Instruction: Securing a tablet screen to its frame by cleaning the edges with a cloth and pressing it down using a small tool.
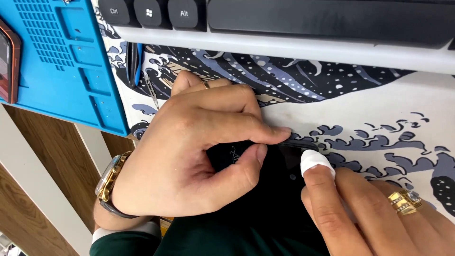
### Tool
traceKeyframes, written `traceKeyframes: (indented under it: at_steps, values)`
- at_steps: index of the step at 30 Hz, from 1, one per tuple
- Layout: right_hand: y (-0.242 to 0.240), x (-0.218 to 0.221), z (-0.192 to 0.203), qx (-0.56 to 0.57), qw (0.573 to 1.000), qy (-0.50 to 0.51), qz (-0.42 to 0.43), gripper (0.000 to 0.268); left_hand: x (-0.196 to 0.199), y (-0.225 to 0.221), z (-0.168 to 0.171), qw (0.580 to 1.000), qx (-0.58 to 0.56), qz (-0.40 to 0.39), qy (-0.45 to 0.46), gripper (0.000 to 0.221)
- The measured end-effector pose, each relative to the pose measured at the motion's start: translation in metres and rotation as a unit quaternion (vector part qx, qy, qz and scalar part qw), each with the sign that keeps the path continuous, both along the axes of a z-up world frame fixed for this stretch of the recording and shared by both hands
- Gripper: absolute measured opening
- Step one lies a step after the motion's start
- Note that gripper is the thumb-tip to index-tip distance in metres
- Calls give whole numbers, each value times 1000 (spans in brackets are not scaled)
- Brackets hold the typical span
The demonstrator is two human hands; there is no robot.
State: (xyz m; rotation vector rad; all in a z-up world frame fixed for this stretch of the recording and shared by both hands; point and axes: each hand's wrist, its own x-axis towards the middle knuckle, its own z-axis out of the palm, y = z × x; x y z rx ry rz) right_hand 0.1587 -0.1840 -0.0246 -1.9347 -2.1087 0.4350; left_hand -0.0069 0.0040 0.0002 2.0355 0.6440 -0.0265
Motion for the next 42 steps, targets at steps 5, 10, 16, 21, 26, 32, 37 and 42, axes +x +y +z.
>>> traceKeyframes:
  at_steps: [5, 10, 16, 21, 26, 32, 37, 42]
  values:
    - [0, 0, 0, 18, 1000, 2, 0, 15, 2, -2, 2, 1000, 1, 5, 2, 22]
    - [3, 1, 7, 18, 1000, 3, 2, 13, 5, -5, 5, 1000, 5, 10, 8, 21]
    - [9, -4, 8, 54, 998, -11, -17, 13, 8, -7, 7, 1000, 6, 7, 1, 20]
    - [8, 9, 10, 16, 999, 39, 15, 26, 9, -5, 7, 1000, 1, 6, 1, 20]
    - [9, 20, 1, 35, 991, 126, 5, 18, 5, -2, 6, 1000, -1, 5, -6, 21]
    - [2, -1, 7, -181, 957, 134, -182, 7, -10, 4, 6, 999, -15, 11, -31, 20]
    - [-10, -19, 7, -194, 909, 184, -319, 4, -16, 6, 4, 999, -19, 9, -38, 19]
    - [-39, -7, -14, -210, 922, 161, -282, 2, -10, 5, 3, 1000, -16, 3, -19, 20]
